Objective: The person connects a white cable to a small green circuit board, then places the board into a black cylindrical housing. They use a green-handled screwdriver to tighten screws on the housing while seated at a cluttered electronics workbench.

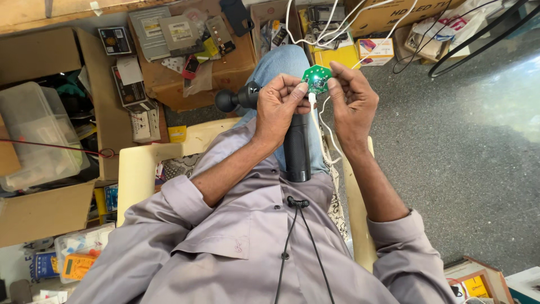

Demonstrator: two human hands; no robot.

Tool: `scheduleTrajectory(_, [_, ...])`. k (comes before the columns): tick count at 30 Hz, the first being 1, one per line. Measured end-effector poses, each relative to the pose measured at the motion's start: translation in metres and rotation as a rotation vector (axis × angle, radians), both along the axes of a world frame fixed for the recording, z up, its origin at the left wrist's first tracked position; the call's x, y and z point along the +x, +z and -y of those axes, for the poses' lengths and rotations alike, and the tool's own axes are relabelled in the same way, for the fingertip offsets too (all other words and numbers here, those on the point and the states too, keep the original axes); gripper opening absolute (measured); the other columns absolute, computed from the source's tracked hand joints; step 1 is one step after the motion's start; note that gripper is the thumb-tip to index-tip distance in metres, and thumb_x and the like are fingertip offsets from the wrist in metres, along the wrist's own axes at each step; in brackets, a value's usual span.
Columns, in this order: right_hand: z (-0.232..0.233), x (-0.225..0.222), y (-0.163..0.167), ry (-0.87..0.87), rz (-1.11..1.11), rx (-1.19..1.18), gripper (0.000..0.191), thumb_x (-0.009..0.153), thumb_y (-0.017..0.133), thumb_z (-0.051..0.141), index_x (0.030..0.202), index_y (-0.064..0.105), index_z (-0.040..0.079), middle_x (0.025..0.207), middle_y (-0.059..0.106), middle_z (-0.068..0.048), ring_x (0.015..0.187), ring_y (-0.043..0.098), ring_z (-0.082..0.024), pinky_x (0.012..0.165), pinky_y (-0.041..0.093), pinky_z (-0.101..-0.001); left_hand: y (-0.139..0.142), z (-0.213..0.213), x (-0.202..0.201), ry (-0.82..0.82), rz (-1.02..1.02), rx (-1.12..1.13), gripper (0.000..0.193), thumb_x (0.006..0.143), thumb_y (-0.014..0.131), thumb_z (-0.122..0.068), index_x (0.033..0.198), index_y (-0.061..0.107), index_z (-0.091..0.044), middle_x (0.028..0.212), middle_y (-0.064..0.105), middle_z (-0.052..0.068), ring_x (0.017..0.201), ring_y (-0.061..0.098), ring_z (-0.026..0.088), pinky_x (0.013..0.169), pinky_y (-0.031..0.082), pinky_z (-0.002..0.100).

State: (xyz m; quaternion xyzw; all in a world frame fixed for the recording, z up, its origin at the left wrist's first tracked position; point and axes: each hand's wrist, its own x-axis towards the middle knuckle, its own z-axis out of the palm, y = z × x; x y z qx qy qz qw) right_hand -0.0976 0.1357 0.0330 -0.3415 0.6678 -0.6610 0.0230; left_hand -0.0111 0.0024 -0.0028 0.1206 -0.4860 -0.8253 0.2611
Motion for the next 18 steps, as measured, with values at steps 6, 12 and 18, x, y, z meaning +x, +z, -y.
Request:
scheduleTrajectory(6, [-0.002, -0.005, -0.014, 0.067, 0.059, -0.100, 0.027, 0.106, 0.067, -0.003, 0.133, 0.066, -0.001, 0.122, 0.066, -0.005, 0.110, 0.066, -0.010, 0.097, 0.055, -0.0235, 0.011, 0.001, 0.003, -0.023, 0.058, -0.142, 0.013, 0.104, 0.066, -0.009, 0.111, 0.062, 0.001, 0.088, 0.072, 0.006, 0.075, 0.071, 0.009, 0.066, 0.061, 0.022])
scheduleTrajectory(12, [-0.012, -0.018, -0.017, 0.119, -0.044, -0.047, 0.028, 0.107, 0.067, -0.003, 0.135, 0.067, 0.000, 0.131, 0.065, -0.010, 0.121, 0.065, -0.014, 0.105, 0.055, -0.0279, 0.019, 0.000, 0.004, -0.039, 0.082, -0.341, 0.024, 0.104, 0.062, -0.006, 0.127, 0.059, 0.000, 0.089, 0.072, 0.006, 0.077, 0.072, 0.007, 0.068, 0.063, 0.022])
scheduleTrajectory(18, [-0.020, -0.029, -0.005, 0.226, -0.365, 0.098, 0.062, 0.085, 0.074, -0.008, 0.144, 0.058, 0.002, 0.142, 0.061, -0.015, 0.128, 0.059, -0.026, 0.104, 0.053, -0.0345, 0.017, 0.003, 0.004, -0.063, 0.075, -0.293, 0.021, 0.104, 0.061, -0.009, 0.124, 0.057, -0.001, 0.089, 0.070, 0.004, 0.067, 0.070, 0.008, 0.054, 0.057, 0.021])
